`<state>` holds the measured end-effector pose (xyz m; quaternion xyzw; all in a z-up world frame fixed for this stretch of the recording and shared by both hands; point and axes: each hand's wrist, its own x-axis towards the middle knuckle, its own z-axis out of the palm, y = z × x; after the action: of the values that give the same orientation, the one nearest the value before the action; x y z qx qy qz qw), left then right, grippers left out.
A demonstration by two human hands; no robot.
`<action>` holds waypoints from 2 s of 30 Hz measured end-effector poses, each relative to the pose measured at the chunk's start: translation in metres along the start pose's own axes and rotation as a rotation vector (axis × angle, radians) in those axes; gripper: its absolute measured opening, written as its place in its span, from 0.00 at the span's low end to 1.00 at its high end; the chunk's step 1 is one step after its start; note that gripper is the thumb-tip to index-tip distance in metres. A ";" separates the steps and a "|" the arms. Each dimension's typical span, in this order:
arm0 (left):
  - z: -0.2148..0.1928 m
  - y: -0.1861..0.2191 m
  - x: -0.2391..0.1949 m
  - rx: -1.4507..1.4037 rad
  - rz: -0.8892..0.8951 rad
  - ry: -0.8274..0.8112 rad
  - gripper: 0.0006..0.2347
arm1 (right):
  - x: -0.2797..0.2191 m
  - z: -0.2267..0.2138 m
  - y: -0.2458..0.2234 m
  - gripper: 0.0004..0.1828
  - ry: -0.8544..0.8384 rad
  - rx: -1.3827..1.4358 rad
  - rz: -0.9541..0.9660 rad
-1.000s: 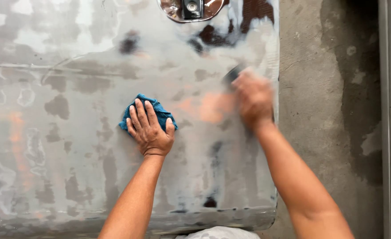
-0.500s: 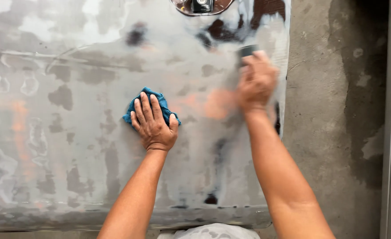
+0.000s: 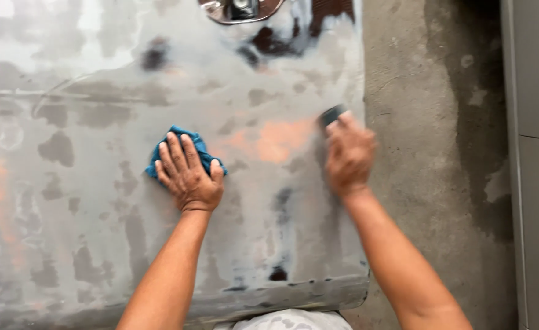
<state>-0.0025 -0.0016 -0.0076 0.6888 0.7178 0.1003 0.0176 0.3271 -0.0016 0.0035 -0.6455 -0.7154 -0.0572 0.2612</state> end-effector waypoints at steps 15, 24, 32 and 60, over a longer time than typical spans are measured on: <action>0.026 0.146 0.072 -0.081 0.208 -0.111 0.35 | -0.073 -0.060 -0.012 0.15 -0.142 0.147 0.142; 0.057 0.249 0.097 -0.154 0.497 -0.159 0.33 | -0.120 -0.102 -0.014 0.16 -0.249 0.205 0.138; 0.029 0.231 -0.019 -0.203 0.721 -0.253 0.32 | -0.163 -0.127 -0.027 0.13 -0.141 0.267 0.289; -0.053 -0.196 -0.268 -0.036 0.041 -0.180 0.35 | -0.270 -0.095 -0.095 0.16 -0.014 0.002 0.466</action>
<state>-0.1904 -0.2797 -0.0187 0.7093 0.6969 0.0513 0.0924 0.2734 -0.2983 -0.0113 -0.7933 -0.5491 0.0101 0.2629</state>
